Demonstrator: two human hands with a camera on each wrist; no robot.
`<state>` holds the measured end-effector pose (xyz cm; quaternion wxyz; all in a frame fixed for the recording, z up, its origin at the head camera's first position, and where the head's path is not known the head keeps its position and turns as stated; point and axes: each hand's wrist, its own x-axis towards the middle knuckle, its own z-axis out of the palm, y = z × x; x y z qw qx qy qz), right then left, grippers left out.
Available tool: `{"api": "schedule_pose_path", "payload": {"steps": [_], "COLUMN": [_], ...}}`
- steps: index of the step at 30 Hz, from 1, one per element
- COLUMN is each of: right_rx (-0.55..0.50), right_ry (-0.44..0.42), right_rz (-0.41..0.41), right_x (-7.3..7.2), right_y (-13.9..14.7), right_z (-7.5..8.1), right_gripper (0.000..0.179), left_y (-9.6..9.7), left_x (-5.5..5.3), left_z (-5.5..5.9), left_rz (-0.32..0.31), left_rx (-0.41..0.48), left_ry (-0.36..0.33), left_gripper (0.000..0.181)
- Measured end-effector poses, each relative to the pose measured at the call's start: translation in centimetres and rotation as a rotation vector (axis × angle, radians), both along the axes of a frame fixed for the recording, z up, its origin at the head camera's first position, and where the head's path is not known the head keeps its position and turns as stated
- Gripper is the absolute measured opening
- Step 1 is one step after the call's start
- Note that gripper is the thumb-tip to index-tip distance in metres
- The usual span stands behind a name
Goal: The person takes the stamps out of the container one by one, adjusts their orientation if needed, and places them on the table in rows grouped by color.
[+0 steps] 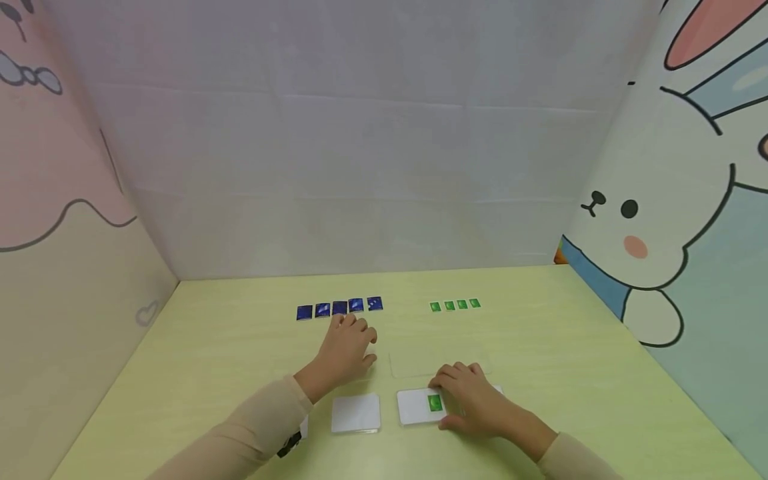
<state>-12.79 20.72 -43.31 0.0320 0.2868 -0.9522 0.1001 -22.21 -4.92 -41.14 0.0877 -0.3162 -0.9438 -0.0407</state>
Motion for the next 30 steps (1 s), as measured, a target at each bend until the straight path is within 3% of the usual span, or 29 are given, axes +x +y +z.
{"api": "schedule_pose_path", "payload": {"steps": [13,30], "right_rx": [0.007,-0.029], "right_ry": [-0.039,-0.041], "right_rz": [-0.024,-0.025], "right_x": [-0.1,-0.1], "right_y": [-0.3,-0.2], "right_z": [0.3,0.3], "right_gripper": [0.051,0.051], "left_y": [1.2,4.9], "left_x": [2.1,4.4], "left_z": [-0.4,-0.4], "left_rz": [-0.041,-0.080], "left_rx": [0.004,-0.005], "left_ry": [-0.050,-0.104], "left_gripper": [0.025,0.024]}}
